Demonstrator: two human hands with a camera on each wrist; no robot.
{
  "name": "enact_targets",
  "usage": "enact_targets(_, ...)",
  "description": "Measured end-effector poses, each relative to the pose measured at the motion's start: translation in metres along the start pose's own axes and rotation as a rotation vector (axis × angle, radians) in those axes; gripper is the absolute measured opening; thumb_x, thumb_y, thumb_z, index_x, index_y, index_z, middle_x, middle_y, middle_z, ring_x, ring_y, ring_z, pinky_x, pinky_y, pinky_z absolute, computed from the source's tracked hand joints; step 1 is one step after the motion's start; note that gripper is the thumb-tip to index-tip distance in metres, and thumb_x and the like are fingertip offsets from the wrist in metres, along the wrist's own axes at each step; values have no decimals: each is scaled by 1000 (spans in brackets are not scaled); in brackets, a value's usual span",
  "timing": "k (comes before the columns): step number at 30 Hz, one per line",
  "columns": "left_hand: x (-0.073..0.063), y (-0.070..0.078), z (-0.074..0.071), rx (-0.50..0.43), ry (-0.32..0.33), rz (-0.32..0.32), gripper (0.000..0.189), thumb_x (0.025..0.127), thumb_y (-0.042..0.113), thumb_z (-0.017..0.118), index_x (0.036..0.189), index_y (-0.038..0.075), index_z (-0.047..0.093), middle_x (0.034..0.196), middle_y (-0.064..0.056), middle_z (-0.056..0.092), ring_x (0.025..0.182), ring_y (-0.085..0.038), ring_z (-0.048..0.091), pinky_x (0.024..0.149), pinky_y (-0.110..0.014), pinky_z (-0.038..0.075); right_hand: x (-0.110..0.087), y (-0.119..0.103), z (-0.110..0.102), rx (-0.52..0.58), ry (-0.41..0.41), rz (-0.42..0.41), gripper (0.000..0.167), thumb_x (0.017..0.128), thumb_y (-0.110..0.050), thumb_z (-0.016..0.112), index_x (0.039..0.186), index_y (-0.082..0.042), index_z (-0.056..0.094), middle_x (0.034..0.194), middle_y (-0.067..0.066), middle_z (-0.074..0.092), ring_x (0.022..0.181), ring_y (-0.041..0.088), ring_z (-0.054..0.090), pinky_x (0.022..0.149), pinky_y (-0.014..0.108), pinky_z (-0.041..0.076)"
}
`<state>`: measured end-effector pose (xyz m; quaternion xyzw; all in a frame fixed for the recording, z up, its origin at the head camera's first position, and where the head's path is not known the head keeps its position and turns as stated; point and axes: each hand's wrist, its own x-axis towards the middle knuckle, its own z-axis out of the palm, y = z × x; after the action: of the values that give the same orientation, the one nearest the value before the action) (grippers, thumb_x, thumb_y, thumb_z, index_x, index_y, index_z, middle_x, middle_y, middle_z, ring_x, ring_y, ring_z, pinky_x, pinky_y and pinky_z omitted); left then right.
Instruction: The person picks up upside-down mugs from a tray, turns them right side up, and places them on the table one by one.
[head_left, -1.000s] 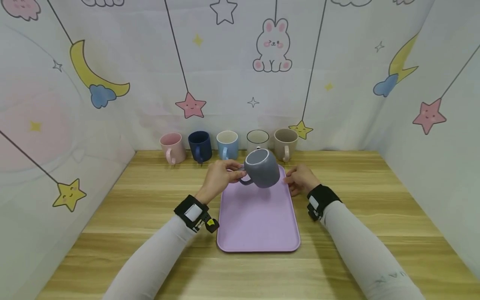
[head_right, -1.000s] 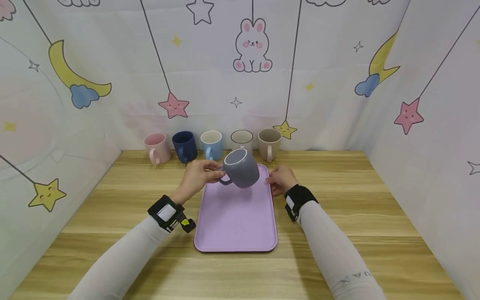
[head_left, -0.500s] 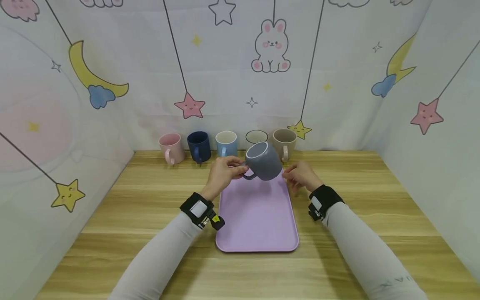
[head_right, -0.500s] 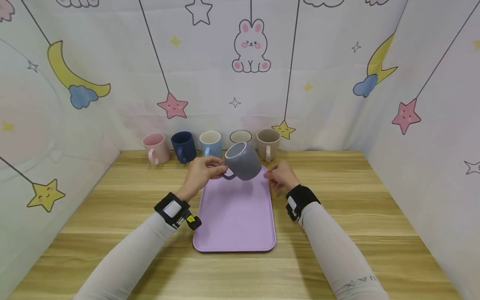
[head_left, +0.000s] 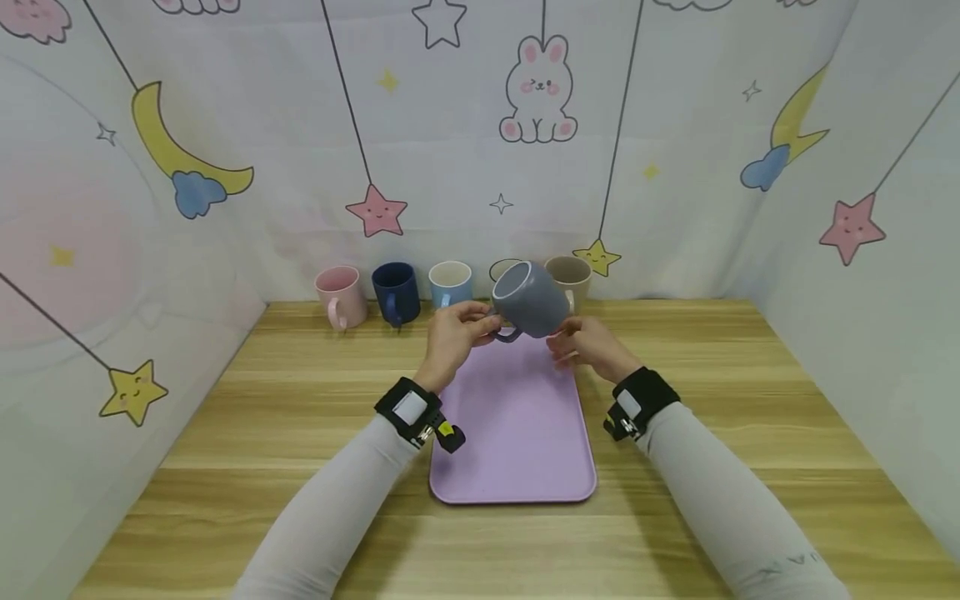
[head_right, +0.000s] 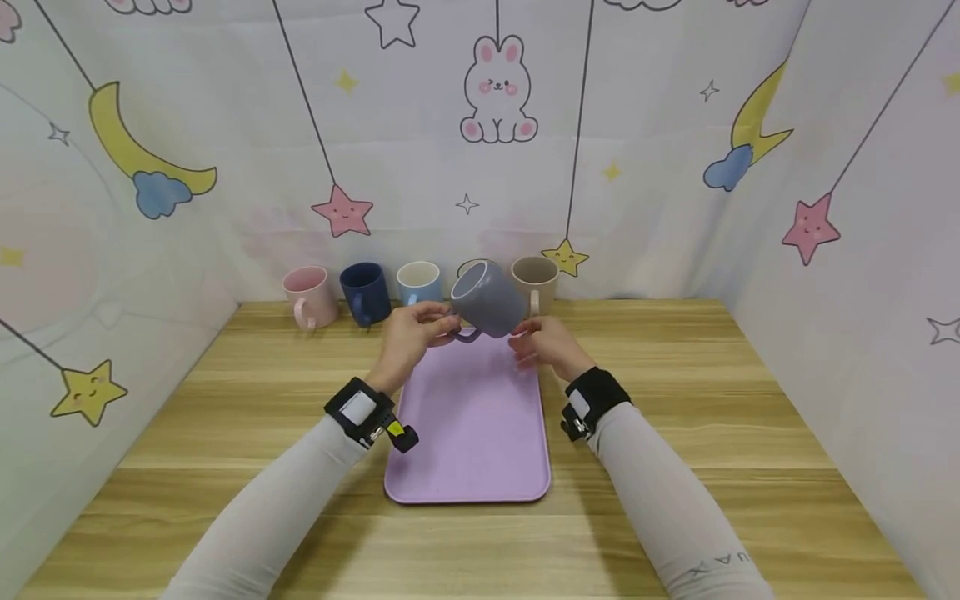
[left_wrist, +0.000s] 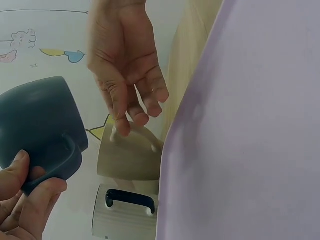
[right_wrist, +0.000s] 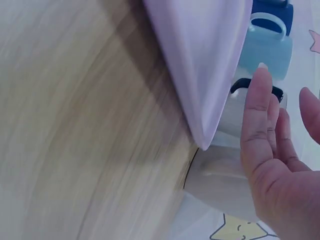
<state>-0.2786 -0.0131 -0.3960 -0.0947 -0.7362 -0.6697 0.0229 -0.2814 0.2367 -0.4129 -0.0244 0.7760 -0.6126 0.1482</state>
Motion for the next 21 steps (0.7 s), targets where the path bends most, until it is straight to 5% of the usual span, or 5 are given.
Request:
enact_targets(11, 5, 3, 15, -113, 81, -8, 27, 93, 6, 78, 116, -6, 72, 106, -20, 75, 98, -31, 76, 78, -29, 64, 1, -14, 12, 175, -82, -104, 37, 101, 4, 59, 134, 16, 51, 121, 20, 60, 102, 25, 66, 100, 42, 58)
enact_targets(21, 3, 4, 27, -254, 118, 35, 25, 93, -1, 75, 115, -11, 70, 104, -23, 74, 88, -21, 76, 78, -30, 64, 3, -16, 31, 454, -83, -199, 37, 103, 8, 55, 139, 3, 50, 122, 13, 62, 103, 26, 63, 91, 37, 61)
